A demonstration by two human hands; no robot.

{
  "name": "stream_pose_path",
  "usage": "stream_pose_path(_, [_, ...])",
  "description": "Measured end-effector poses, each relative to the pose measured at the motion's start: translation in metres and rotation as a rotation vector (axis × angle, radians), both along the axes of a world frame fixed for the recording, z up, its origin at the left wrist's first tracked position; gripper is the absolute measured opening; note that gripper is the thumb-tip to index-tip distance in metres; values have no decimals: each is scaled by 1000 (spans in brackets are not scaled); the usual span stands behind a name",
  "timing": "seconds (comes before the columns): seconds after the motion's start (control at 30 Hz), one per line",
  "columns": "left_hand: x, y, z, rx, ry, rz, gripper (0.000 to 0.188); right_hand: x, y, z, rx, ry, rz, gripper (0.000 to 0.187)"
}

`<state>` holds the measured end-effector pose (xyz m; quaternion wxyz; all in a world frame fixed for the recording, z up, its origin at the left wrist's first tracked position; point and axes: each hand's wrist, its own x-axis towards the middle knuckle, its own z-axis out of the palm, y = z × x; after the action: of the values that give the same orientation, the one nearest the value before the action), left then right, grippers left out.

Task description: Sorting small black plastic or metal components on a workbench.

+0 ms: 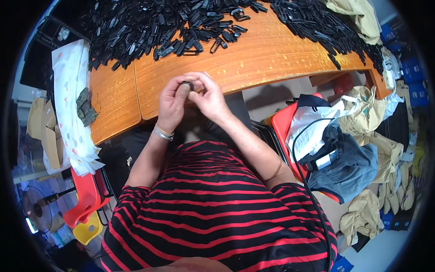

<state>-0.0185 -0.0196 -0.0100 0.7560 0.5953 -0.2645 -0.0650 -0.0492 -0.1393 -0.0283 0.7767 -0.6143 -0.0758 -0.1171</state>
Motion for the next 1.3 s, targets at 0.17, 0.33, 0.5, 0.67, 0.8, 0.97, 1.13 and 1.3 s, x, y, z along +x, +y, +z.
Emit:
stream_pose_path(0.17, [15, -2, 1, 195, -366, 85, 22, 17, -20, -9, 57, -9, 132, 44])
stream_pose_path(0.33, [18, 3, 9, 304, -511, 139, 23, 22, -20, -8, 99, -51, 143, 49])
stream_pose_path(0.5, [22, 7, 2, 274, -609, 236, 20, 23, -14, -1, 58, 12, 170, 47])
stream_pose_path(0.67, [15, 11, 8, 345, -577, 274, 17, 20, -5, 9, -100, -102, 127, 44])
stream_pose_path(0.8, [12, 21, -2, 348, -387, 219, 13, 19, 0, 7, -396, -114, 98, 48])
stream_pose_path(0.97, [40, 37, -10, 192, 138, -19, 14, 39, -29, 15, -616, 78, 166, 42])
stream_pose_path(1.13, [87, 22, 1, 624, -395, 321, 16, 75, -73, 26, -1298, 25, -460, 25])
stream_pose_path(1.3, [101, -9, -1, 1045, -649, 303, 22, 92, -84, 20, -1436, 65, -374, 19])
